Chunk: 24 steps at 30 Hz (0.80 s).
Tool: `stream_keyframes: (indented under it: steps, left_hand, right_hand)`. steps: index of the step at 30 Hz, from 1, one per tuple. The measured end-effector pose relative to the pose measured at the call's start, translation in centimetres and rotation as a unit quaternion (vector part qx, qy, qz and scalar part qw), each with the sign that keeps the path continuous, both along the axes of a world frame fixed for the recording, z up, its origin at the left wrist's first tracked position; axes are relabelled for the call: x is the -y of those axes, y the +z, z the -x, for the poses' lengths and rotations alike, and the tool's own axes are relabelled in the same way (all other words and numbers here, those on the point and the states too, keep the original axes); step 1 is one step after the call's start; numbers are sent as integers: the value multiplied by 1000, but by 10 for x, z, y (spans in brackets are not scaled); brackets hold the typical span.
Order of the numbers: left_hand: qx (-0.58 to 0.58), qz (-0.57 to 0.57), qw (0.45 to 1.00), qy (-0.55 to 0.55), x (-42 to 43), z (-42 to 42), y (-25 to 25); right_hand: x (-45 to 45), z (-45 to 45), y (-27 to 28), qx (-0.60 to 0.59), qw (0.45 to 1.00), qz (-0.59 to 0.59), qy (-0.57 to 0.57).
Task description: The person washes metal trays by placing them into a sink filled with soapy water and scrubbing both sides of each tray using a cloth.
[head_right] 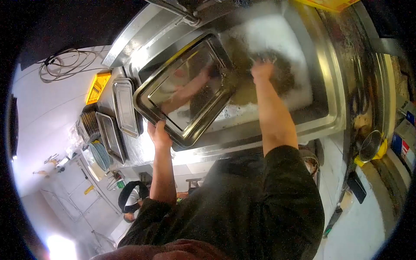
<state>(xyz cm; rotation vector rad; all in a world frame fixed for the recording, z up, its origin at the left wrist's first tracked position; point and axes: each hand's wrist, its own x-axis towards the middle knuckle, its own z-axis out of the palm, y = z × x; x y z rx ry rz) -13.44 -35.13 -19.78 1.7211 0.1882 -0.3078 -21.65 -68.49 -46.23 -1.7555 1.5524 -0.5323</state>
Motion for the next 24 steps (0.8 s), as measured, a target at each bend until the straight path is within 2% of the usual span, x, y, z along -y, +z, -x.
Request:
stream_keyframes:
  steps: [1, 2, 3, 4, 5, 6, 7, 9, 10, 12, 15, 19, 22, 24]
  left_hand:
    - [-5, -9, 1000, -5, -1, 1, 1]
    - [-7, -15, 1000, -9, 0, 0, 0]
    - [-10, -21, 1000, -15, 0, 1, 1]
    - [-8, -9, 1000, -8, 6, 5, 4]
    - [-3, 7, 1000, -2, 18, 7, 9]
    - [3, 20, 1000, 3, 24, 8, 12]
    - [-2, 7, 1000, -8, 22, 9, 13]
    - [-10, -19, 999, -29, 14, 9, 13]
    - [-10, -13, 999, -32, 17, 11, 17]
    - [-6, 1, 999, -36, 26, 13, 29]
    - [10, -58, 996, -73, 9, 8, 33]
    - [8, -84, 993, -87, 5, 11, 42]
    - [15, -124, 987, -101, -5, 12, 45]
    - [33, -142, 983, -111, -8, 15, 51]
  right_hand:
    - [-11, -14, 23, 104, 994, -24, -21]
    - [-18, -22, 9, 161, 984, -81, 10]
    - [-34, -33, 72, 175, 979, -100, 11]
    - [-49, -45, 62, 235, 967, -94, 18]
    - [-64, -51, 127, 238, 967, -88, 24]
    - [-79, -62, 128, 288, 951, -110, 34]
    - [-91, -68, 171, 299, 945, -124, 50]
    - [-126, -89, 176, 328, 937, -57, 107]
    - [-137, -91, 184, 384, 906, -51, 174]
    - [-162, -90, 185, 357, 896, 118, 238]
    - [-152, -83, 171, 246, 885, 212, 334]
    - [-130, -84, 146, 241, 856, 228, 396]
    - [-113, -89, 137, 214, 860, 233, 401]
    - [-96, -93, 131, 160, 893, 222, 358]
